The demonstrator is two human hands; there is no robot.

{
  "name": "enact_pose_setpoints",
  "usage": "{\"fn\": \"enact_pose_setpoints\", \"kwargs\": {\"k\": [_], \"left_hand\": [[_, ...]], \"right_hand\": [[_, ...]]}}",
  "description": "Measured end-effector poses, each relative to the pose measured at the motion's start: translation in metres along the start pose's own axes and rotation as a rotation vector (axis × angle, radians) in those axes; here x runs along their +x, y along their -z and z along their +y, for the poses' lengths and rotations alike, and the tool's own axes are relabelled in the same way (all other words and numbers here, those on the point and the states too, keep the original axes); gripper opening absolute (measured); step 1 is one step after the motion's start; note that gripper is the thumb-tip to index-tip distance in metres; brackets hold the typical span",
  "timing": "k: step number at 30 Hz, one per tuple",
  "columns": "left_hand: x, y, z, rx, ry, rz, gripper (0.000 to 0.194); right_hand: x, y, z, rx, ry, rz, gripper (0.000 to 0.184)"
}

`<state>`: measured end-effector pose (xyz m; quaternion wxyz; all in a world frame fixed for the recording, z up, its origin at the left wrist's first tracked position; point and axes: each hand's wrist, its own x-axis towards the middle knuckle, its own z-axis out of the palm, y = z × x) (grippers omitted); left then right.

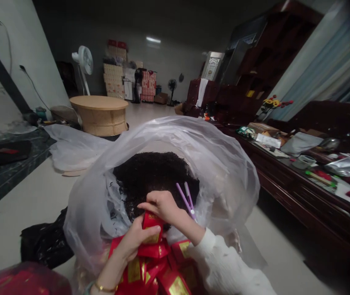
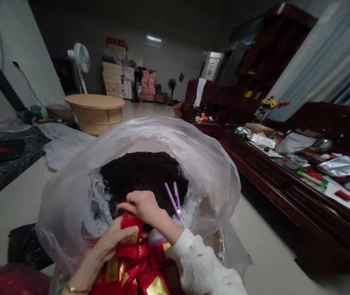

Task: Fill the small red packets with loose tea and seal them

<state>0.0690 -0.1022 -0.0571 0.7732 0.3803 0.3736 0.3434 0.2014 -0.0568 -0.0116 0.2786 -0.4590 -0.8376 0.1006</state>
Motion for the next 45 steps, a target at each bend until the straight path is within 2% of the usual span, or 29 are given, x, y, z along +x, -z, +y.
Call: {"fn": "enact_pose_setpoints", "kwargs": {"k": [5, 7, 9, 11, 13, 14, 16, 18, 21, 26, 29, 31, 34, 37, 41, 45], "left_hand": [[-0.002, -0.009, -0.007, -0.028, 0.054, 0.037, 0.042], [-0.003, -0.012, -0.007, -0.029, 0.061, 0.047, 0.043], [-0.004, -0.012, -0.005, -0.034, 0.064, 0.07, 0.045], [-0.006, -0.011, -0.001, -0.053, 0.068, 0.118, 0.049], [-0.007, -0.008, 0.003, -0.066, 0.069, 0.162, 0.052], [-0.007, -0.006, 0.005, -0.069, 0.067, 0.175, 0.053], [-0.008, -0.003, 0.007, -0.071, 0.06, 0.181, 0.053], [-0.008, -0.001, 0.006, -0.082, 0.047, 0.182, 0.052], [-0.008, 0.001, 0.005, -0.077, 0.033, 0.178, 0.049], [-0.01, 0.003, 0.004, -0.03, 0.044, 0.148, 0.052], [-0.01, 0.005, 0.004, -0.003, 0.047, 0.142, 0.055], [-0.01, 0.006, 0.003, 0.016, 0.04, 0.136, 0.057], [-0.01, 0.005, 0.003, 0.06, 0.024, 0.102, 0.059], [-0.011, 0.003, 0.005, 0.101, 0.023, 0.06, 0.056], [-0.014, 0.001, 0.009, 0.083, 0.039, 0.036, 0.057], [-0.015, 0.001, 0.006, 0.052, 0.064, 0.061, 0.059]], "right_hand": [[-0.008, -0.005, -0.009, -0.258, 0.091, -0.09, 0.037], [-0.01, 0.001, -0.01, -0.237, 0.089, -0.095, 0.037], [-0.012, 0.011, -0.002, -0.153, 0.012, -0.031, 0.035], [-0.018, 0.02, 0.018, -0.091, -0.159, 0.092, 0.028], [-0.029, 0.024, 0.049, -0.172, -0.37, 0.221, 0.023], [-0.037, 0.023, 0.066, -0.251, -0.452, 0.254, 0.028], [-0.053, 0.015, 0.1, -0.36, -0.595, 0.197, 0.043], [-0.067, 0.004, 0.123, -0.366, -0.658, 0.086, 0.048], [-0.076, -0.008, 0.134, -0.349, -0.683, 0.086, 0.053], [-0.069, 0.0, 0.126, -0.243, -0.74, 0.094, 0.046], [-0.063, 0.016, 0.118, -0.045, -0.666, 0.155, 0.043], [-0.061, 0.027, 0.106, 0.162, -0.571, 0.14, 0.045], [-0.058, 0.043, 0.077, 0.49, -0.436, -0.046, 0.048], [-0.054, 0.053, 0.047, 0.666, -0.332, -0.251, 0.049], [-0.046, 0.059, 0.025, 0.602, -0.276, -0.394, 0.048], [-0.04, 0.057, 0.017, 0.572, -0.282, -0.429, 0.042]]}}
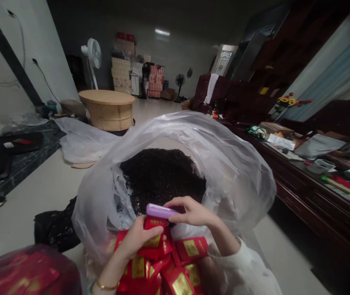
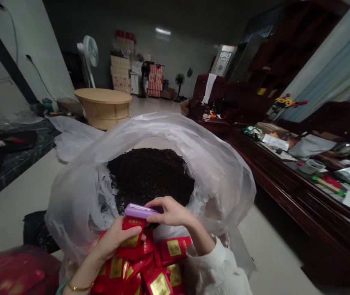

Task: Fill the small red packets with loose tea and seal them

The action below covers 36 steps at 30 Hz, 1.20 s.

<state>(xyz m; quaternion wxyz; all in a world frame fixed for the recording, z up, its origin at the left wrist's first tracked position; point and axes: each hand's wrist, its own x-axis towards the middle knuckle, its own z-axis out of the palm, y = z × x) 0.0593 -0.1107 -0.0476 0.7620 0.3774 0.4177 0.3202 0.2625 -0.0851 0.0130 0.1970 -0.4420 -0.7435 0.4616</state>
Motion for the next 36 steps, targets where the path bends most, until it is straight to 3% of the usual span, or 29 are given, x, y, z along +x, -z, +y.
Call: {"fn": "enact_pose_setpoints", "kwargs": {"k": [9, 12, 17, 27, 36], "left_hand": [[0.002, 0.004, -0.004, -0.045, -0.001, 0.026, 0.052], [0.006, 0.009, -0.007, -0.208, -0.009, -0.001, 0.052], [0.018, 0.015, -0.006, -0.437, 0.109, -0.087, 0.049], [0.032, 0.019, 0.009, -0.426, 0.107, -0.007, 0.044], [0.032, 0.021, 0.012, -0.398, 0.09, -0.016, 0.045]], "right_hand": [[0.008, -0.012, 0.002, 0.098, -0.042, 0.077, 0.032], [0.013, -0.01, 0.006, 0.118, -0.045, 0.114, 0.033], [0.027, -0.003, 0.014, 0.099, -0.045, 0.195, 0.029], [0.043, -0.002, 0.019, 0.116, -0.013, 0.249, 0.03], [0.036, 0.009, 0.01, 0.309, -0.129, 0.227, 0.038]]}}
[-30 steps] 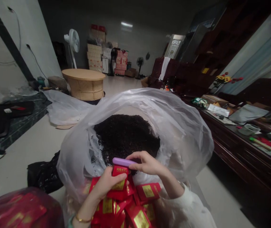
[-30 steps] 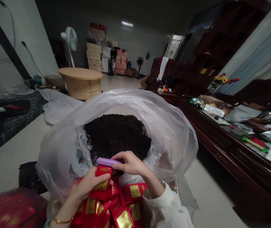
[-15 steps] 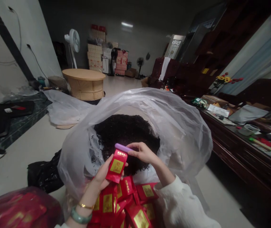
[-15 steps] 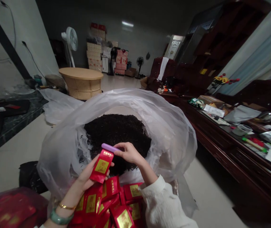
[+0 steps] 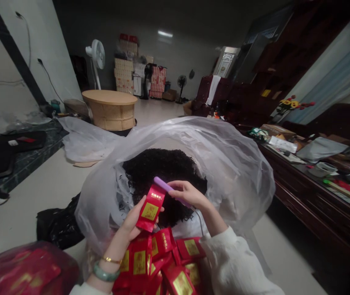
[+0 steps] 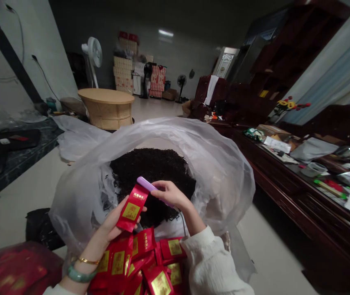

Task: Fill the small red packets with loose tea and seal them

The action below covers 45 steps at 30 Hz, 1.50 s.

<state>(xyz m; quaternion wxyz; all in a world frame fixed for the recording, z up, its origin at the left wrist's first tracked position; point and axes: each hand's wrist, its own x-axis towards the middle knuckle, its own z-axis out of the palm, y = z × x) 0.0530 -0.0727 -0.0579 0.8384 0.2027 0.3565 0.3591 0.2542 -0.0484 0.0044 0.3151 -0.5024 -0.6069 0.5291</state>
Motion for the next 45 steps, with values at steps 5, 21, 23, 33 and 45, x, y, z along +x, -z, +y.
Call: {"fn": "enact_pose_setpoints", "kwargs": {"k": [5, 21, 23, 33, 45], "left_hand": [[-0.001, -0.001, 0.0, 0.024, 0.002, 0.001, 0.046], [-0.001, 0.001, -0.006, 0.024, -0.003, -0.005, 0.047], [-0.001, 0.001, -0.006, 0.027, -0.003, 0.0, 0.047], [-0.002, 0.002, -0.006, 0.032, 0.012, 0.027, 0.047], [-0.001, 0.002, -0.007, 0.025, 0.023, 0.018, 0.045]], "right_hand": [[0.002, -0.005, 0.001, -0.07, 0.005, -0.03, 0.035], [0.004, -0.009, 0.011, -0.097, 0.091, 0.005, 0.034], [0.004, -0.009, 0.011, -0.105, 0.092, 0.006, 0.034], [0.005, -0.01, 0.015, -0.112, 0.093, 0.01, 0.035], [0.004, -0.01, 0.017, -0.128, 0.105, 0.03, 0.037]]}}
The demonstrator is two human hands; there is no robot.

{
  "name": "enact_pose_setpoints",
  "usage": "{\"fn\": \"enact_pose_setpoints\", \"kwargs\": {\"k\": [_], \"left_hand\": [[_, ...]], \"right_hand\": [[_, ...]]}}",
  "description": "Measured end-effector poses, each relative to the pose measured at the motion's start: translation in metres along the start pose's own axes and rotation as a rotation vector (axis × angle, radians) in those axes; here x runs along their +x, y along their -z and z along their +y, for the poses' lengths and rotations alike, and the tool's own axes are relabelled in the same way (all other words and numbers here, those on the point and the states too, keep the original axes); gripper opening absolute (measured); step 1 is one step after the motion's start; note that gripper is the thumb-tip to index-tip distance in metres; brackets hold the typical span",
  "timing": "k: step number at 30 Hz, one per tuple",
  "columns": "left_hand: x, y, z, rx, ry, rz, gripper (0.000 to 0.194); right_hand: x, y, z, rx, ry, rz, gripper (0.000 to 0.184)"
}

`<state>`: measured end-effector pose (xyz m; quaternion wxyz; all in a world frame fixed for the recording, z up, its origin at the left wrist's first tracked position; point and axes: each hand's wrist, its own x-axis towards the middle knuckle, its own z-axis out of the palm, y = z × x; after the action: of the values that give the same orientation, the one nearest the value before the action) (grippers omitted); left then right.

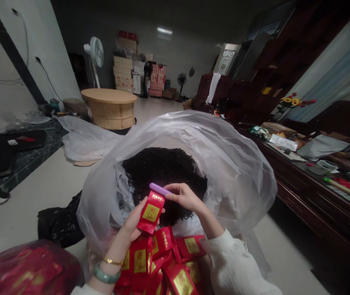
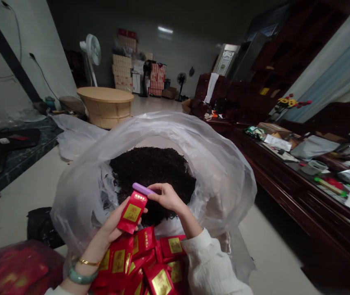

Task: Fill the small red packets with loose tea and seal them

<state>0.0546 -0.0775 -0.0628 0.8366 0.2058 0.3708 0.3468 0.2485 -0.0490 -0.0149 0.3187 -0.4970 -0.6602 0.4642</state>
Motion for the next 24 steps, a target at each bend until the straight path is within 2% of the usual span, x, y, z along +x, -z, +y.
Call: {"fn": "enact_pose_setpoints", "kwargs": {"k": [4, 7, 9, 10, 12, 14, 17, 20, 22, 24], "left_hand": [[0.0, 0.0, 0.0, -0.006, -0.003, -0.01, 0.046], [-0.001, 0.003, 0.0, -0.002, -0.003, -0.037, 0.048], [-0.001, 0.005, 0.0, -0.001, 0.004, -0.047, 0.048], [-0.001, 0.006, -0.001, -0.005, 0.006, -0.055, 0.049], [-0.002, 0.007, -0.001, -0.016, 0.004, -0.067, 0.048], [-0.003, 0.008, -0.003, -0.02, 0.0, -0.069, 0.047], [-0.004, 0.007, -0.005, -0.013, -0.012, -0.062, 0.046], [-0.005, 0.005, -0.005, -0.003, -0.004, -0.069, 0.048], [-0.007, 0.004, -0.004, 0.014, 0.008, -0.072, 0.05], [-0.008, 0.003, -0.004, 0.032, 0.008, -0.065, 0.05]], "right_hand": [[-0.003, -0.001, -0.005, 0.043, -0.024, -0.006, 0.037], [-0.006, 0.007, -0.002, 0.114, -0.052, 0.011, 0.046], [-0.006, 0.019, 0.01, 0.099, -0.064, 0.105, 0.052], [-0.006, 0.026, 0.019, 0.054, -0.075, 0.191, 0.052], [-0.006, 0.042, 0.042, -0.154, -0.1, 0.405, 0.048], [-0.008, 0.057, 0.066, -0.386, -0.141, 0.542, 0.041], [-0.012, 0.068, 0.088, -0.545, -0.156, 0.623, 0.035], [-0.014, 0.06, 0.079, -0.583, -0.106, 0.627, 0.032], [-0.012, 0.046, 0.058, -0.589, -0.04, 0.607, 0.032], [-0.008, 0.026, 0.033, -0.573, 0.045, 0.513, 0.03]]}}
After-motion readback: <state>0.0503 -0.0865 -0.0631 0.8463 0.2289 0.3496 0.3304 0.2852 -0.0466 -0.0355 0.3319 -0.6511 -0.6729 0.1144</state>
